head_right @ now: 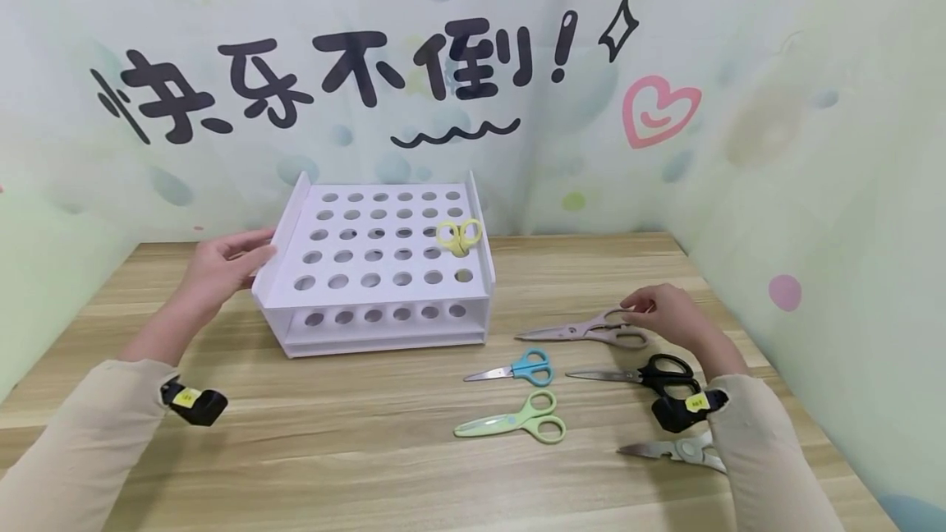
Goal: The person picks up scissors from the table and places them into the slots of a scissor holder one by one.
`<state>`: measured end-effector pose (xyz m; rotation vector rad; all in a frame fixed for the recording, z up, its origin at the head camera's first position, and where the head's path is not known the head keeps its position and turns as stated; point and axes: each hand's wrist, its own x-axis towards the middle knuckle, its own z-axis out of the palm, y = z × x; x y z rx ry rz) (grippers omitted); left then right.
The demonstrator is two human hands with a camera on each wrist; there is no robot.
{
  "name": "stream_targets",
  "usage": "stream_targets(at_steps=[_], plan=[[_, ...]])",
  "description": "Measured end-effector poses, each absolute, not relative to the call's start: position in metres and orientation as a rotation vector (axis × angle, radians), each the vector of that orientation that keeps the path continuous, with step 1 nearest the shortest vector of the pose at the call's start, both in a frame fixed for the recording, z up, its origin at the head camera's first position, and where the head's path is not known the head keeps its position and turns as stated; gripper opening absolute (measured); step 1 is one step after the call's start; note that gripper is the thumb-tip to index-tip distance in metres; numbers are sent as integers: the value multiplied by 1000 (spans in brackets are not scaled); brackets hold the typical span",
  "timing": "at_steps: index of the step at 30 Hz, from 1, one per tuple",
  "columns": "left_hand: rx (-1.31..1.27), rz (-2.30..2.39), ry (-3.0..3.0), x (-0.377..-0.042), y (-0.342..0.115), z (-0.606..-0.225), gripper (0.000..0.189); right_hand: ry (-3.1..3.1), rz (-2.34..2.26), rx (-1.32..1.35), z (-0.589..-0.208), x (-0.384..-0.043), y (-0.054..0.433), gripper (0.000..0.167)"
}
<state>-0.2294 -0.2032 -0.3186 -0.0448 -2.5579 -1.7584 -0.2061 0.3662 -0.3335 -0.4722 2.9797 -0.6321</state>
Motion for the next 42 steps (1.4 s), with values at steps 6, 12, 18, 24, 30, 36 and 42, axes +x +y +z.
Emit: stream_targets(at_steps=[6, 12, 18, 24, 30, 36, 42], plan=[[-37, -1761, -2556, -229, -204, -319, 56, 2994, -632, -469, -345, -202, 376, 24], [-47, -1759, -2551, -229, -204, -319, 56, 2987, -657, -384, -361, -200, 386, 28], [-49, -1754, -2557, -229, -203, -319, 57, 3009, -718, -352, -375, -197, 394, 29], [-50, -1757, -2553, -229, -204, -320, 56, 3037, -775, -355, -382, -195, 397, 27], [-50, -1747, -2560, -229, -204, -320, 56, 3074, -747, -376, -391, -197, 399, 29], [-52, -1737, -2567, -229, -203, -319, 55, 3079, -730, -363, -392, -197, 396, 33], [-69, -1736, -2557, -230, -203, -320, 55, 3073, -724, -348, -392, -198, 394, 36]])
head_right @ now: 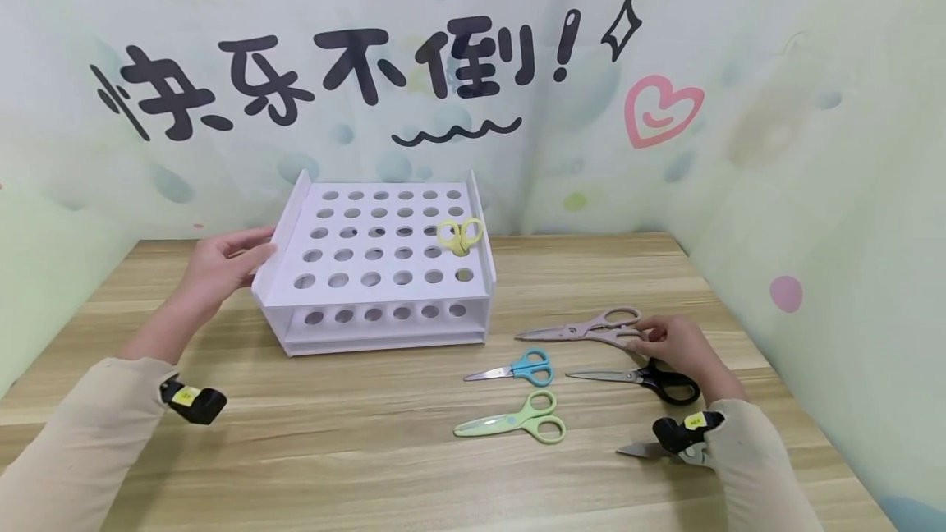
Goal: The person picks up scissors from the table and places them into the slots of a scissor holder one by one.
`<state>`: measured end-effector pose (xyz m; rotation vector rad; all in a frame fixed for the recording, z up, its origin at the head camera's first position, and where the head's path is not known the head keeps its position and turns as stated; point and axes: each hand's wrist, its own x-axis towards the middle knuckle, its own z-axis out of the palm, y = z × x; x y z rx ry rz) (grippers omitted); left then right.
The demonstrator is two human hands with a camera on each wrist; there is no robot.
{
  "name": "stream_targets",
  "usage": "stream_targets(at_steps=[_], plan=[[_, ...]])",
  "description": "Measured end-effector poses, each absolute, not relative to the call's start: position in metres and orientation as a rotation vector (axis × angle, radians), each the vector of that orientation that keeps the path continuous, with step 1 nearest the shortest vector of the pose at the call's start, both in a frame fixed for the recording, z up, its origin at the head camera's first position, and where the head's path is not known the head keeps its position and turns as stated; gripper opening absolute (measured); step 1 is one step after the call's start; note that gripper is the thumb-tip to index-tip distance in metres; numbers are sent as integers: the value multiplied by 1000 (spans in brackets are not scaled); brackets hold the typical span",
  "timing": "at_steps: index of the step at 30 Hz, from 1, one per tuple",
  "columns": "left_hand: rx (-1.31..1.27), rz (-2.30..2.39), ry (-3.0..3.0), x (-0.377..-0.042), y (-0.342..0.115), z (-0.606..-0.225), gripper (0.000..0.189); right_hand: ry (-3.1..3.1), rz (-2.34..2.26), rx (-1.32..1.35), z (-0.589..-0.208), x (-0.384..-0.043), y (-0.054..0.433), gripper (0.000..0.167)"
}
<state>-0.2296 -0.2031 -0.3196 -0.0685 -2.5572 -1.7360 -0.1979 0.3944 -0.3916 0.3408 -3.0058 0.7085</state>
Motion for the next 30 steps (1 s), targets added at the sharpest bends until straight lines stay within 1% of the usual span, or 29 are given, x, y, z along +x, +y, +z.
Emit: stream_targets(at_steps=[9, 20, 30], plan=[[-81, -1761, -2536, -230, -203, -320, 54, -3048, 756, 344, -394, -200, 396, 45], [-84, -1784, -2514, -229, -203, -320, 53, -3056, 798, 370, -393, -201, 397, 40], [-83, -1787, -2515, -229, -204, -320, 53, -3066, 797, 336, -393, -203, 397, 44]])
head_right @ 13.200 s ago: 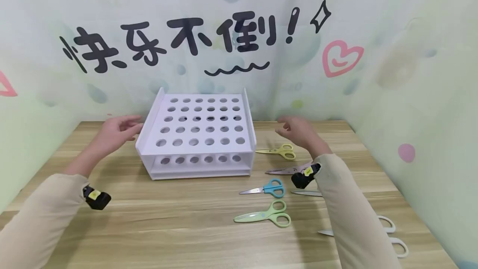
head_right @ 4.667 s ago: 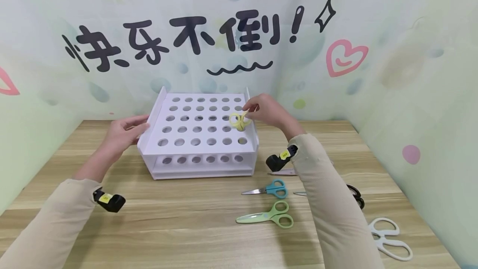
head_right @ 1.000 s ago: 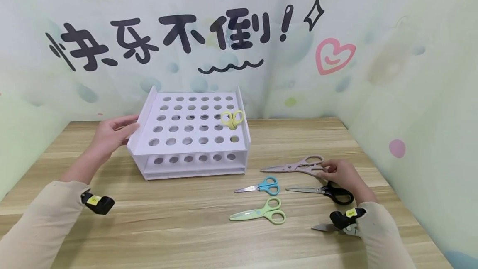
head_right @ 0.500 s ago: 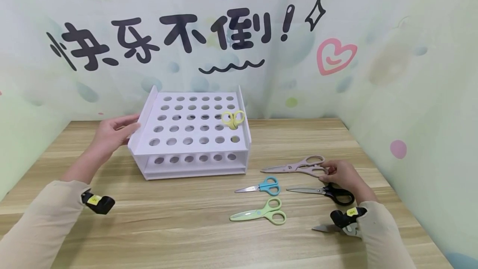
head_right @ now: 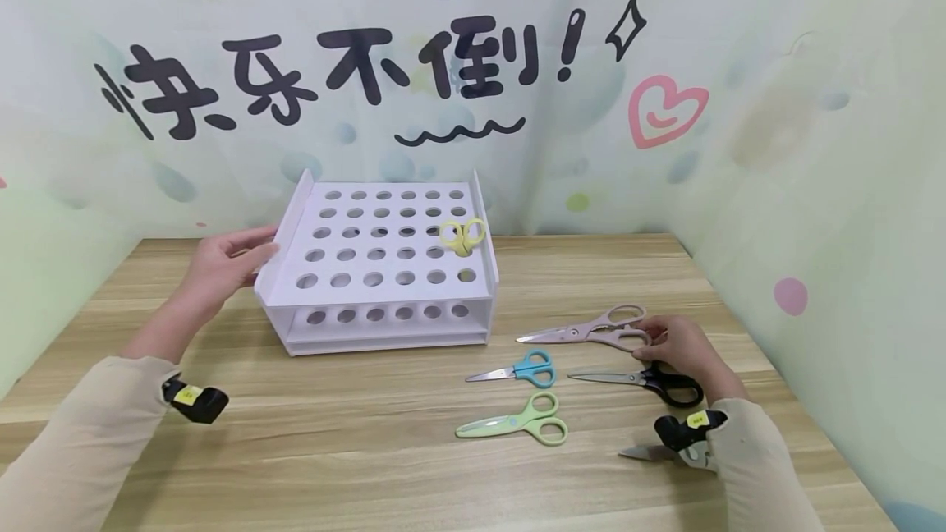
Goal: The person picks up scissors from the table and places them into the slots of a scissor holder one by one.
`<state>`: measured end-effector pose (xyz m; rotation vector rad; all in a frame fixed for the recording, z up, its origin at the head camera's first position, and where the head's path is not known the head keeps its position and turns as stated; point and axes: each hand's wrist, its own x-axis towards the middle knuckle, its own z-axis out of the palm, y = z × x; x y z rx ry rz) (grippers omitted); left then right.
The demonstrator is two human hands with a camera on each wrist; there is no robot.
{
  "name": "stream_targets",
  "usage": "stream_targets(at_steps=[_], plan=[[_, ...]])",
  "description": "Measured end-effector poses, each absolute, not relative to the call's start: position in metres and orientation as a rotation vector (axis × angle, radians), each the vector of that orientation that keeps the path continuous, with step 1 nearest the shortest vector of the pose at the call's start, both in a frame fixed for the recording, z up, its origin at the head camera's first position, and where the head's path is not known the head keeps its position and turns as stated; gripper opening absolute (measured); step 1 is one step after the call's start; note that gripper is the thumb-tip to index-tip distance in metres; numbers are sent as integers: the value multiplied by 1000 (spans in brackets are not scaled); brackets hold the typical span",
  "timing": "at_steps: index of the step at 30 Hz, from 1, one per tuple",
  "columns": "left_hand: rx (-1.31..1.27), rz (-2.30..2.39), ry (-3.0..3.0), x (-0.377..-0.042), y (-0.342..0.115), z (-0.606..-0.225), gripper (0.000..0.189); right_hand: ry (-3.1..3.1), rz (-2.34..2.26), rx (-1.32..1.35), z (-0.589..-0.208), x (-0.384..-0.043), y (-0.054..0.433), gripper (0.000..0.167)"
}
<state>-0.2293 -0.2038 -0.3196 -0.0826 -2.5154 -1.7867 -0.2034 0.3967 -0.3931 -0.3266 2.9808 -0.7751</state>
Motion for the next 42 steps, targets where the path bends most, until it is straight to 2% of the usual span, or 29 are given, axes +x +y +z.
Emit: stream_targets(at_steps=[19, 42], plan=[[-70, -1737, -2565, -229, -203, -319, 54, 2959, -824, -314, -385, -201, 398, 49], [-66, -1723, -2563, -231, -204, -321, 54, 2941, -904, -384, -352, -197, 398, 42]])
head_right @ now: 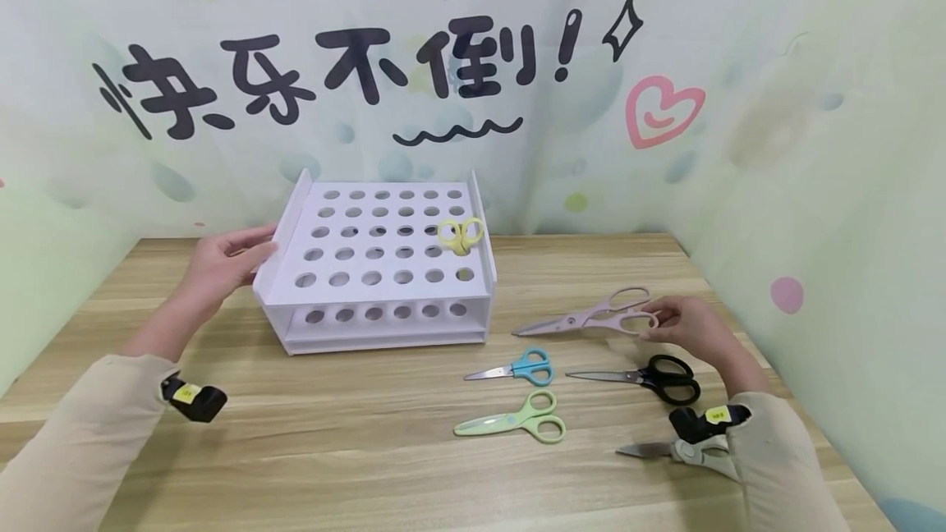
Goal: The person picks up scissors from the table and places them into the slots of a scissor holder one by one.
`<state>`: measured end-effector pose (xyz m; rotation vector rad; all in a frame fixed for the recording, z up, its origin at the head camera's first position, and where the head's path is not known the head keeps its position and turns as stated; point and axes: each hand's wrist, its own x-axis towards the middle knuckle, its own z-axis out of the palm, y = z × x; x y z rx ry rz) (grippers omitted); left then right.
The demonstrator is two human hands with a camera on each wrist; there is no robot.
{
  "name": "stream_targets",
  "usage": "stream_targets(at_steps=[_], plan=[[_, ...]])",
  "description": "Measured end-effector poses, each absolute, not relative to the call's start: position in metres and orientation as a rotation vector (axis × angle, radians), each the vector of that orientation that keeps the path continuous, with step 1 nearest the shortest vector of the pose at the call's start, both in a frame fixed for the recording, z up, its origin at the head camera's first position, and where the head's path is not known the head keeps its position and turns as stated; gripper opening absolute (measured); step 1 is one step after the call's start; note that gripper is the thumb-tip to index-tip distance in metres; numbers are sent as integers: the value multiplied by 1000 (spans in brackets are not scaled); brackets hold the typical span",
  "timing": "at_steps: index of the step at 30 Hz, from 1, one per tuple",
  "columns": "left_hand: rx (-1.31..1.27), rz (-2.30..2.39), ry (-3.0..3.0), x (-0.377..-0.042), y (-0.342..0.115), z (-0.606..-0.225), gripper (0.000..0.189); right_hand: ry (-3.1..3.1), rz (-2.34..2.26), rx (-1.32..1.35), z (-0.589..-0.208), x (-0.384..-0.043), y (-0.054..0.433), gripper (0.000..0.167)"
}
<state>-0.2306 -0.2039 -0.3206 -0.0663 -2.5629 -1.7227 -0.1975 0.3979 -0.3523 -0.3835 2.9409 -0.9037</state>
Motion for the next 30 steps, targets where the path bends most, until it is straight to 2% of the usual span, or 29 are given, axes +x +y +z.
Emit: stream_targets(at_steps=[14, 22, 30], plan=[[-68, -1703, -2582, -231, -204, -320, 54, 2864, -1151, -337, -335, -188, 396, 44], [-52, -1717, -2576, -230, -204, -320, 56, 2814, -1307, -340, -320, -184, 388, 33], [-50, -1724, -2570, -229, -204, -319, 56, 2822, -1314, -350, -302, -180, 374, 41]])
